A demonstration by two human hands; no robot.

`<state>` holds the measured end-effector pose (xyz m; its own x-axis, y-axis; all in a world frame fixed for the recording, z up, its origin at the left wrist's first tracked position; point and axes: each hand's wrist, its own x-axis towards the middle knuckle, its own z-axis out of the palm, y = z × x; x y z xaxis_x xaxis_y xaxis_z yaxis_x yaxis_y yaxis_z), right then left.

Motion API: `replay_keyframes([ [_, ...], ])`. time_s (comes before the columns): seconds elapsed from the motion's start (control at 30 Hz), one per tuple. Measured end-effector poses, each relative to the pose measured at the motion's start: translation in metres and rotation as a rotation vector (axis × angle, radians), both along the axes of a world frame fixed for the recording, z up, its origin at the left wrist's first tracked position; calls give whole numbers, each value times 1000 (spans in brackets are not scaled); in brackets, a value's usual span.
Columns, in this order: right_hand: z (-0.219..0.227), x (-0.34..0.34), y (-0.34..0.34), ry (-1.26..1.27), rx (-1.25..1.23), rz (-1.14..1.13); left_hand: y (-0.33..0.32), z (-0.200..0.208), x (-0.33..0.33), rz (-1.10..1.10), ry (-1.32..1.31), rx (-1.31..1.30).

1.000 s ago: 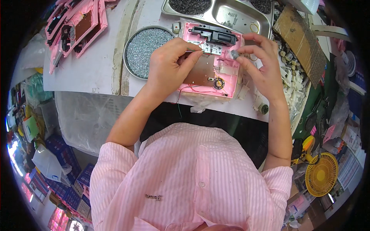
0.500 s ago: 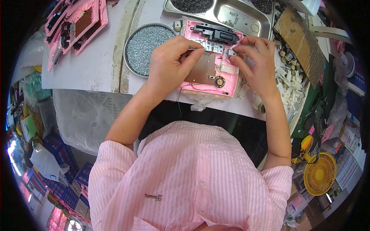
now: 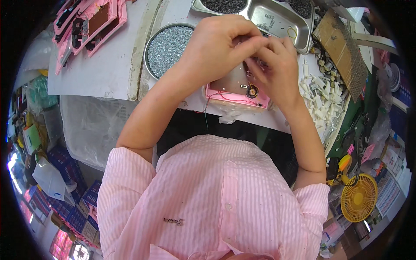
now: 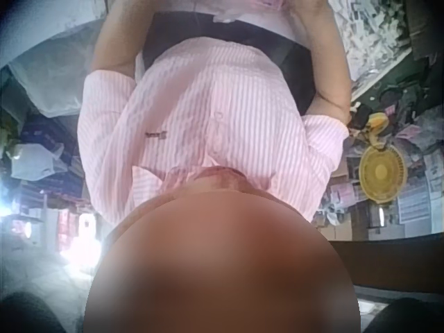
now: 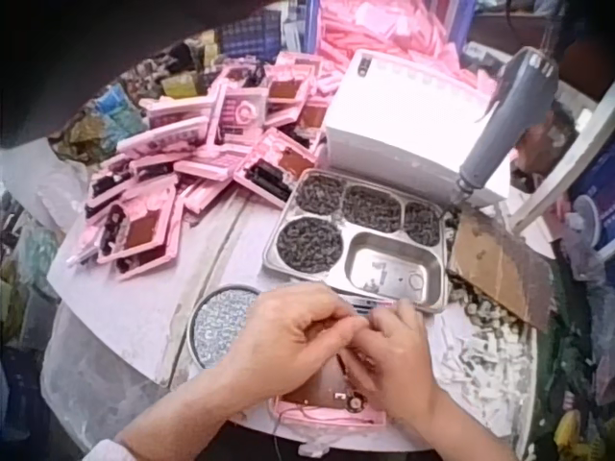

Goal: Soldering wires and assembling internal electronic components into pink toy casings at a factory workbench.

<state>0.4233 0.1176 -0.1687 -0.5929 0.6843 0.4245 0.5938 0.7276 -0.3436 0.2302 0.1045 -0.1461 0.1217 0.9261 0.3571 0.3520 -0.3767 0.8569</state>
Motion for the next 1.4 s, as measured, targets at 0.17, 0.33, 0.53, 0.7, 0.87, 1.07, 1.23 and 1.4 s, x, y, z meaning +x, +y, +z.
replay_keyframes([
  [0.17, -2, 13, -7, 160, -201, -123, -16, -20, -26, -30, 351, 140],
  [0.33, 0, 9, -10, 73, -111, -37, -13, -42, -33, -25, 478, 196],
  [0.53, -1, -3, -13, -26, 37, -48, -11, -28, -27, -34, 225, -119],
  [0.7, -1, -17, -13, -78, 106, -90, -11, -31, -22, -114, -39, -292],
  [0.87, 3, 5, -9, -41, -117, -103, -23, -26, -28, -127, 67, -258],
  [1.07, 3, 22, -11, 377, -555, -243, -26, -45, -8, -6, 303, 143],
  [1.23, 10, 15, -10, 302, -410, -220, -21, -47, 13, 117, 492, 232],
  [1.4, 12, 15, -6, 410, -532, -217, -14, -50, 1, 39, 398, 96],
])
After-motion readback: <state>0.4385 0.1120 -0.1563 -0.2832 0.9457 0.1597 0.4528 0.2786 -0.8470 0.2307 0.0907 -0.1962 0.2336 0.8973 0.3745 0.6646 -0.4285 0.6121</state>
